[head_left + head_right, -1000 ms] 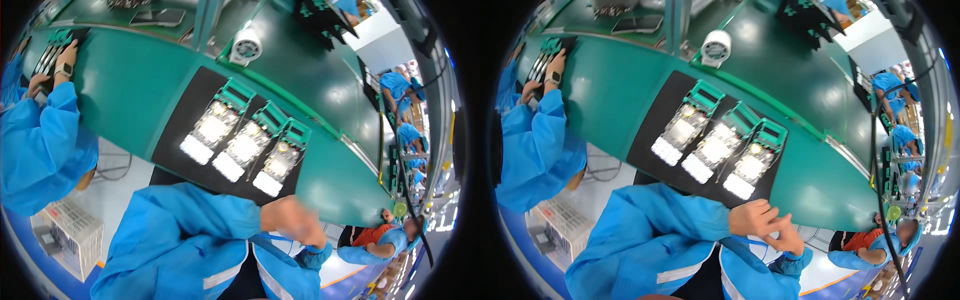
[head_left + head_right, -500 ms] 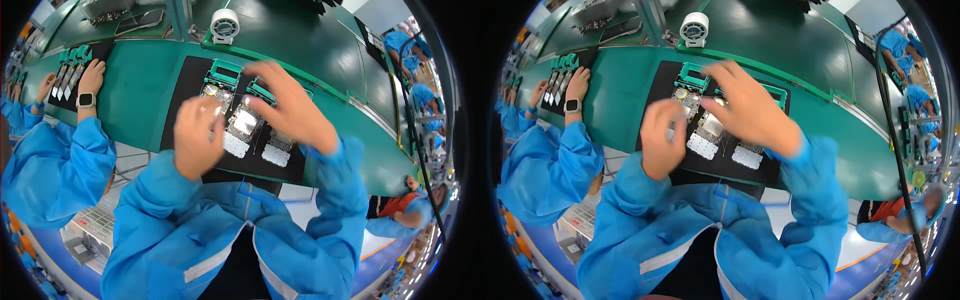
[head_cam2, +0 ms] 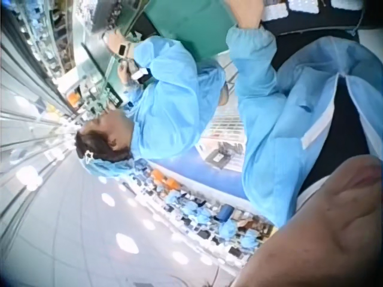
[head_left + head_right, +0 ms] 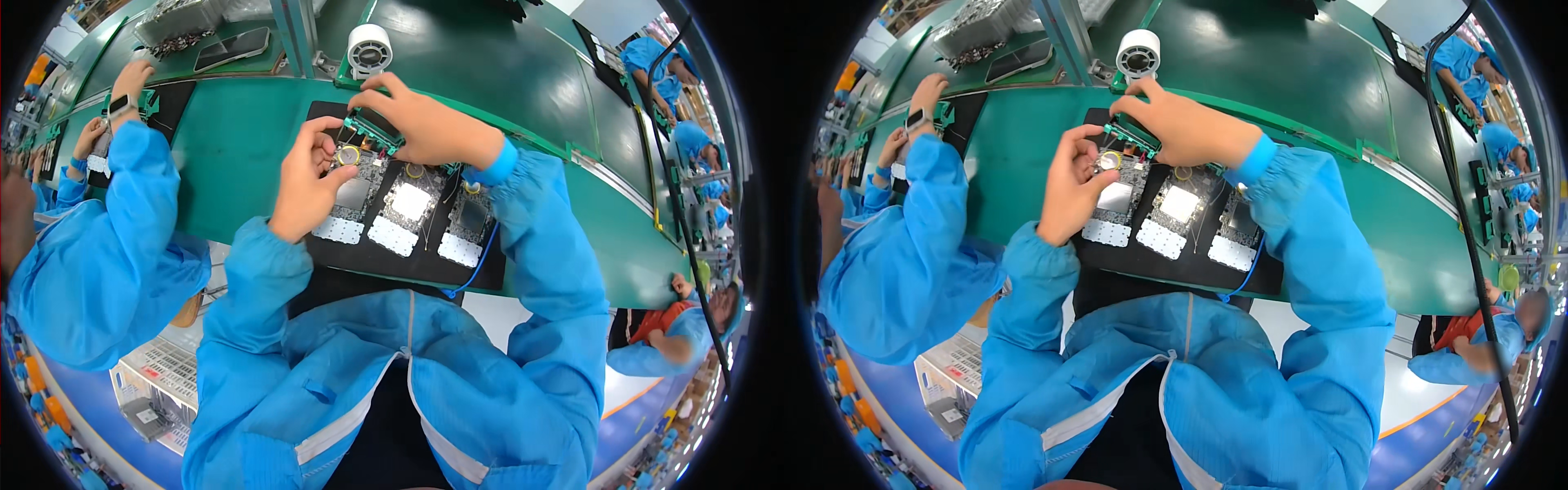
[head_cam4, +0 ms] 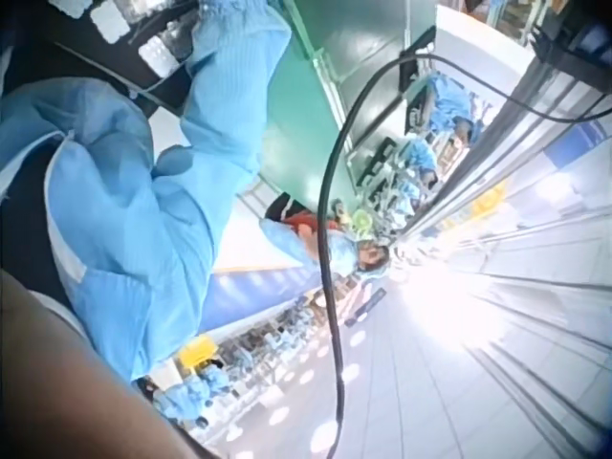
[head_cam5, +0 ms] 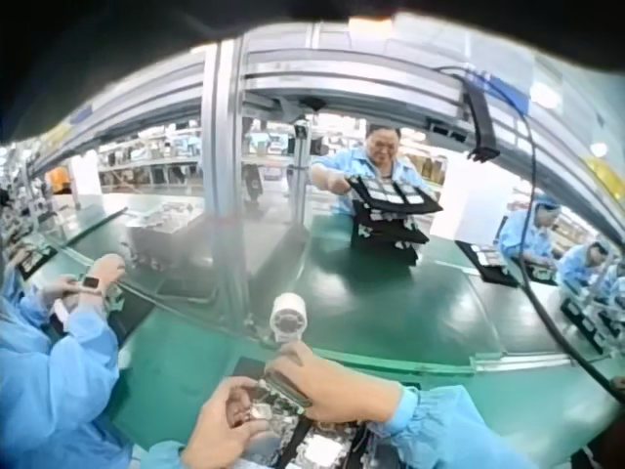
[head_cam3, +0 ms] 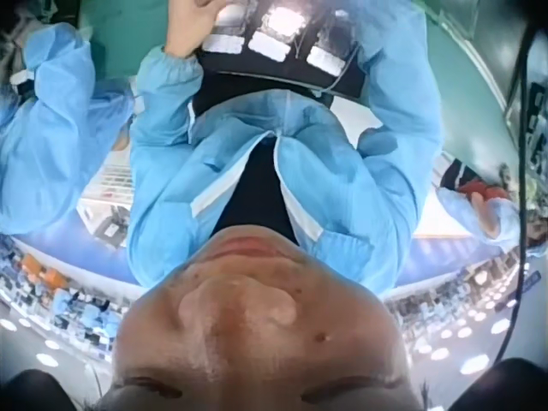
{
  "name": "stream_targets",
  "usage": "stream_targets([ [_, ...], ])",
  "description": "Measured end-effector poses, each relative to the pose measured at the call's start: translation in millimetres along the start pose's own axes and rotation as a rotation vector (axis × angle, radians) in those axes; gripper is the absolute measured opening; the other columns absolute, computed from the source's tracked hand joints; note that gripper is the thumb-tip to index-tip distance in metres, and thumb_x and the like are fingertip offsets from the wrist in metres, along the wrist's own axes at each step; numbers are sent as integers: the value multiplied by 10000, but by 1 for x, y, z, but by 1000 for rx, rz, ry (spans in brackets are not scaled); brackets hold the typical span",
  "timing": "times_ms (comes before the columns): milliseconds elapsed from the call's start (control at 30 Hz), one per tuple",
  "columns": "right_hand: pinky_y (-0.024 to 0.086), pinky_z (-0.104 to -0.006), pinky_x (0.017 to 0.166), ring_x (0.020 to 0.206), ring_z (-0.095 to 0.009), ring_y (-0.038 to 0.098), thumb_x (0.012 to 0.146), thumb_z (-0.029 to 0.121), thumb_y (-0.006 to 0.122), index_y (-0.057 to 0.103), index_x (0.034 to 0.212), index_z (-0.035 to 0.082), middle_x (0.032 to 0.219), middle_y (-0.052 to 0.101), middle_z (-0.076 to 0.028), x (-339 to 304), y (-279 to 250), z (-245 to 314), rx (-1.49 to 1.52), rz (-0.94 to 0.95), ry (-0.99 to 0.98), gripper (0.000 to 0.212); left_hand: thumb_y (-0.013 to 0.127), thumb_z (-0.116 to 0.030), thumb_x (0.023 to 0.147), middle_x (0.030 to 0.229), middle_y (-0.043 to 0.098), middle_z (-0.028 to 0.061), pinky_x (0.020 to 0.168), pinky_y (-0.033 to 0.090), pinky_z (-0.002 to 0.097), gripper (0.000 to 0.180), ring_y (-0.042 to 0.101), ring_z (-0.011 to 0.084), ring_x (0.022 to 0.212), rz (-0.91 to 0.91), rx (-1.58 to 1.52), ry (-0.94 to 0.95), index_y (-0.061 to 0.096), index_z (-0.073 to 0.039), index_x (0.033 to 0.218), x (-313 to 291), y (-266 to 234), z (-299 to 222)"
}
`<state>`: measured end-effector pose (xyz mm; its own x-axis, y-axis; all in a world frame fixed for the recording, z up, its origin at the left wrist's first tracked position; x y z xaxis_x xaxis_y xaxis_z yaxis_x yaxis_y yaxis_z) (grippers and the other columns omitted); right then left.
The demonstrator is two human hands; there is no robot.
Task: Assembling electronic components into plastic housings for handheld devices on a production line.
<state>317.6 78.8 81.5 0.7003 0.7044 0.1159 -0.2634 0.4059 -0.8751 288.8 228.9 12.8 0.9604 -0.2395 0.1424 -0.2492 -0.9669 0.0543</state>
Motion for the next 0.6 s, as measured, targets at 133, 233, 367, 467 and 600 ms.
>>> stream_targets([
  [133, 540, -479, 830, 1001, -438, 621, 619, -105, 730, 469, 1295, 123, 1357, 396, -180, -22, -19, 48, 18, -78, -84, 760, 757, 107, 718, 935, 527, 63, 719, 505, 296, 467, 566, 154, 809, 231, 336, 253, 655, -55, 1144, -30, 8, -67],
  [233, 531, -479, 779, 948, -434, 622, 580, -139, 711, 471, 1255, 108, 1352, 397, -184, -31, -18, 63, -48, -177, -137, 758, 785, 55, 713, 896, 549, 80, 712, 514, 292, 380, 576, 176, 798, 349, 445, 138, 678, -48, 1062, -36, 8, -85],
  [367, 536, -462, 706, 886, -424, 626, 539, -170, 695, 476, 1251, 109, 1353, 391, -193, -47, -22, 72, -99, -290, -69, 796, 815, -15, 740, 918, 575, 58, 719, 507, 262, 317, 569, 127, 790, 438, 186, -56, 628, 13, 994, -31, 8, -72],
  [467, 533, -464, 661, 844, -419, 623, 526, -179, 683, 484, 1252, 108, 1339, 390, -193, -55, -15, 65, -55, -378, -1, 806, 834, -145, 777, 866, 620, 38, 704, 489, 251, 346, 566, 78, 789, 365, 154, -106, 616, -14, 1011, -32, 19, -50],
  [600, 489, -450, 601, 790, -421, 596, 520, -190, 658, 484, 1274, 103, 1287, 388, -204, -70, -9, 59, 9, -498, 85, 828, 807, -145, 805, 826, 661, 45, 664, 488, 254, 280, 578, 66, 759, 163, 74, -91, 596, -5, 925, -33, 32, -40],
])
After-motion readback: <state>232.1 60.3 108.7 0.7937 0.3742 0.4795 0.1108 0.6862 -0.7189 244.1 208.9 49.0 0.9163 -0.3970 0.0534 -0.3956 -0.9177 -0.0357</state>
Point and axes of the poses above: each hand's wrist, its own x-axis towards the middle knuckle, its own y-axis out of the palm, z = x × y, the point moved 7 cm from there along x, towards the middle knuckle
